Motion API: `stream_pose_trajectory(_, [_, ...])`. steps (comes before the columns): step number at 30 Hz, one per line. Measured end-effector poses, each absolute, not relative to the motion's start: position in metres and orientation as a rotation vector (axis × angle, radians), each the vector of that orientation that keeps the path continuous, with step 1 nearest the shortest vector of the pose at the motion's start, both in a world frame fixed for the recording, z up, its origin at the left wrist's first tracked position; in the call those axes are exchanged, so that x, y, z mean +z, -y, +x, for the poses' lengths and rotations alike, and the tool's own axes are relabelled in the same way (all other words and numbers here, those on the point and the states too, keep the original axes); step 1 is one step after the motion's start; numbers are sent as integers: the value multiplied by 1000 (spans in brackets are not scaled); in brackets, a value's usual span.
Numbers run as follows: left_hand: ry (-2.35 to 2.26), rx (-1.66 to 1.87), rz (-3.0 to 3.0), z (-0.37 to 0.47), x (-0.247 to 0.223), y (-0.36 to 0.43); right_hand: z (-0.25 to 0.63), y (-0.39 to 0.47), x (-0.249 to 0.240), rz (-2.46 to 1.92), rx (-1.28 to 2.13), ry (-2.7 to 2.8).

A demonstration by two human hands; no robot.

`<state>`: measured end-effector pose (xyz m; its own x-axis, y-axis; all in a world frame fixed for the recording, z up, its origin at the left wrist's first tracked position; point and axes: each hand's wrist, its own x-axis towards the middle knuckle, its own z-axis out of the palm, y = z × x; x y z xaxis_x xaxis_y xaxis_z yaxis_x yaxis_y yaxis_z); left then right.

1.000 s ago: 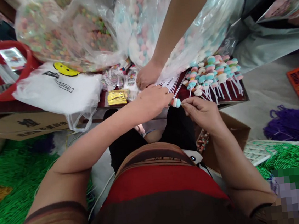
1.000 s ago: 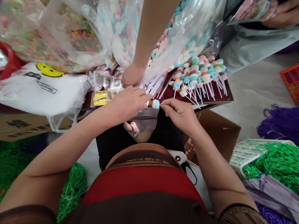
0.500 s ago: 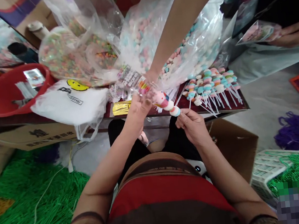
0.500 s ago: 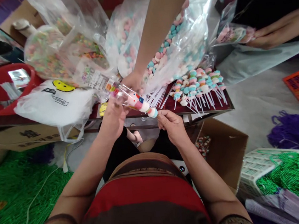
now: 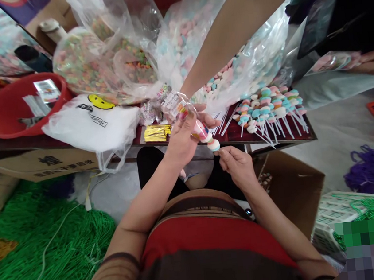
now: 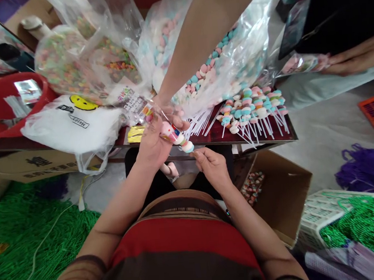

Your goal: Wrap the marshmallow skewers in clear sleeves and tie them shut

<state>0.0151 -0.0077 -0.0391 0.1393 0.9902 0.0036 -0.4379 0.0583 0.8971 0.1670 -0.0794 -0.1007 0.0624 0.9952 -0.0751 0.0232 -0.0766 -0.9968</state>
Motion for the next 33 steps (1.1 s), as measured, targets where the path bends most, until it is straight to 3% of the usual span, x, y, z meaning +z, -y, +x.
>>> stream_pose_trajectory(6, [-707, 1257, 850, 17, -37, 13, 160, 77, -99, -1107, 1527, 1014])
stream_pose_trajectory(14, [-623, 1247, 808, 17, -44, 13, 151, 86, -96, -1347, 1104, 1157])
stream_pose_trajectory(19, [-638, 1184, 859, 17, -56, 17, 146, 87, -95, -1205, 1320, 1169])
stream_pose_trajectory(33, [-498, 1215, 851, -7, -51, -1, 144, 82, -105, -1161, 1239, 997])
